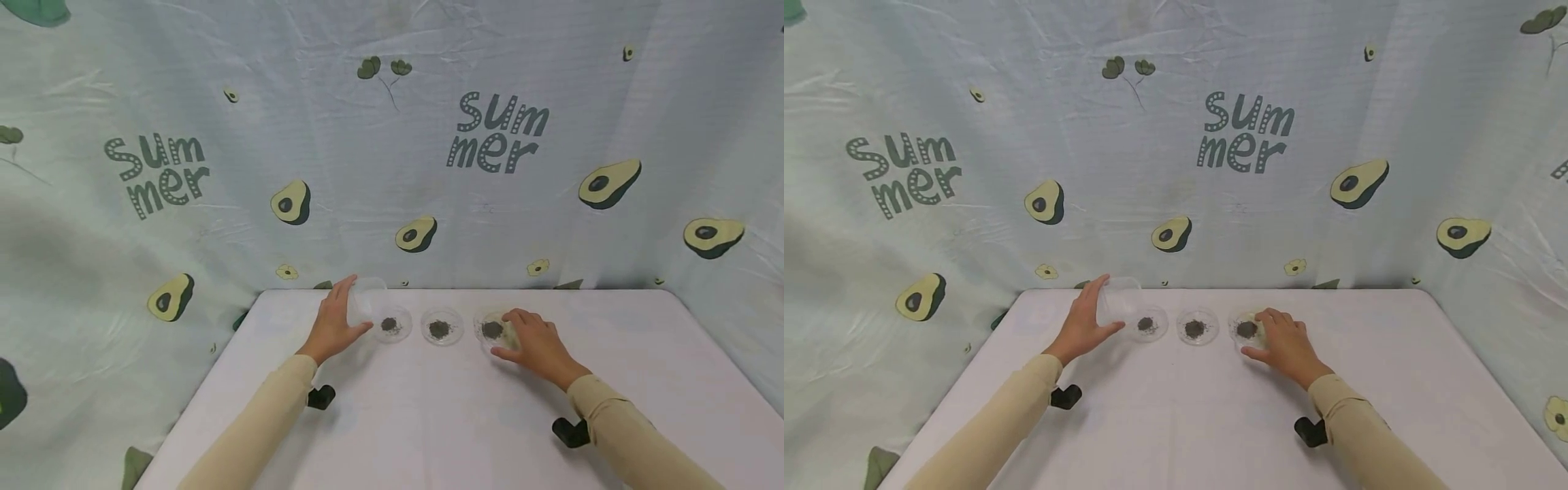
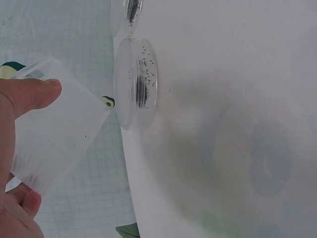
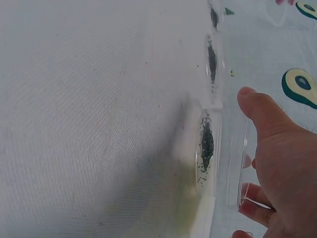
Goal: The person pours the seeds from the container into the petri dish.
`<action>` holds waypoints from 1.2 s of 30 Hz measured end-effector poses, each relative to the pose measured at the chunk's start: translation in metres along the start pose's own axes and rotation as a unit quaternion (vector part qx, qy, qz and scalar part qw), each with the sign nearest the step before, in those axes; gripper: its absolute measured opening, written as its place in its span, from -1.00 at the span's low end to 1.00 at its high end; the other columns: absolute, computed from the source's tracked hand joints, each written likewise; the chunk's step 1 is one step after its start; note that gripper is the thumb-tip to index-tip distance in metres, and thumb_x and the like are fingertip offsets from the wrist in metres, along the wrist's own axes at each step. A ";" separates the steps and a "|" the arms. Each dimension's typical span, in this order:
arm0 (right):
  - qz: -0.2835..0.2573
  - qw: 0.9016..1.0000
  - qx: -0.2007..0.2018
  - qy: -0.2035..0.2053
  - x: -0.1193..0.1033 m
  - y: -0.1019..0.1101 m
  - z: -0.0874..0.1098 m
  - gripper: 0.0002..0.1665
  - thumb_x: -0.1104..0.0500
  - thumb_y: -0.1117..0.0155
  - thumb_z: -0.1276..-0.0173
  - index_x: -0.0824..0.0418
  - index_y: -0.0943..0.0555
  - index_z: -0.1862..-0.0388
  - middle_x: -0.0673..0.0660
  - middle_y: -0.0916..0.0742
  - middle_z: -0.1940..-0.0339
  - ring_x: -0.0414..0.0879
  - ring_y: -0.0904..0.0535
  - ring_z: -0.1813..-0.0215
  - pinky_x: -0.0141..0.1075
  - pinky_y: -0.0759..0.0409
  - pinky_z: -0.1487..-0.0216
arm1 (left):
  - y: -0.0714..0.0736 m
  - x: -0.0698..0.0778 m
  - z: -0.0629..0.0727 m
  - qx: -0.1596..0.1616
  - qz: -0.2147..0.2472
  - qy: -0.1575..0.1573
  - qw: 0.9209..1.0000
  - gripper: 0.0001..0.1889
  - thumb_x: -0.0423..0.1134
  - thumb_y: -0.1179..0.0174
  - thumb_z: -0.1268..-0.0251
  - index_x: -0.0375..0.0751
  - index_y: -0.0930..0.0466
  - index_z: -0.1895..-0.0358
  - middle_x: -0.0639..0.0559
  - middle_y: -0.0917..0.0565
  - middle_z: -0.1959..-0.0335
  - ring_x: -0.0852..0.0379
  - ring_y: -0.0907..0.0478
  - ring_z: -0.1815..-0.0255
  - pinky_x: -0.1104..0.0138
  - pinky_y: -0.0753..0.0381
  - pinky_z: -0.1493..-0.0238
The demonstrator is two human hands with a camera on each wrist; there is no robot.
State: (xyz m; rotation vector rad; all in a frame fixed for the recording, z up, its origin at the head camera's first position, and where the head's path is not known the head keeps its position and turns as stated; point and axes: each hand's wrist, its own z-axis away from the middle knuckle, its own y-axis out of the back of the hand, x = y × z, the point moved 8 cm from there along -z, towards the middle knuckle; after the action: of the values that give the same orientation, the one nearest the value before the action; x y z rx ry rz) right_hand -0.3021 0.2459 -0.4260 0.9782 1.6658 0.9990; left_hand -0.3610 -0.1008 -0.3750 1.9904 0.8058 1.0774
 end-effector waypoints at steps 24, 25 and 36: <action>-0.014 1.000 -0.003 -0.019 0.012 -0.015 -0.014 -0.19 -0.20 -0.40 -0.15 0.27 -0.41 -0.21 0.32 -0.51 -0.24 0.31 -0.40 -0.25 0.29 -0.33 -0.10 | -0.005 -0.010 0.009 -0.013 -0.001 0.026 1.000 0.06 -0.13 -0.49 0.02 -0.12 0.03 -0.52 -0.18 -0.28 -0.38 -0.19 -0.33 -0.37 -0.08 -0.35 -0.35; -0.015 1.000 -0.004 -0.020 0.013 -0.015 -0.014 -0.19 -0.20 -0.40 -0.15 0.28 -0.41 -0.21 0.32 -0.51 -0.24 0.32 -0.40 -0.25 0.30 -0.33 -0.10 | -0.005 -0.010 0.010 -0.014 -0.001 0.026 1.000 0.06 -0.13 -0.49 0.02 -0.13 0.03 -0.51 -0.18 -0.28 -0.38 -0.19 -0.33 -0.37 -0.08 -0.36 -0.35; -0.038 0.999 -0.008 -0.028 0.012 -0.019 -0.022 -0.21 -0.16 -0.41 -0.16 0.30 -0.42 -0.20 0.34 -0.51 -0.24 0.34 -0.39 -0.26 0.28 -0.30 -0.11 | -0.008 -0.020 0.014 -0.025 0.016 0.053 0.998 0.03 -0.16 -0.48 0.01 -0.13 0.02 -0.50 -0.18 -0.22 -0.42 -0.20 -0.29 -0.41 -0.08 -0.32 -0.38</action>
State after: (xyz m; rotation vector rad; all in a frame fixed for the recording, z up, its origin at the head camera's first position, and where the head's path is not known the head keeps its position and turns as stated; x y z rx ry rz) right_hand -0.3296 0.2456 -0.4421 0.9181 1.6330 0.9255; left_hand -0.3589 -0.1164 -0.3954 1.9243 0.7963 1.2185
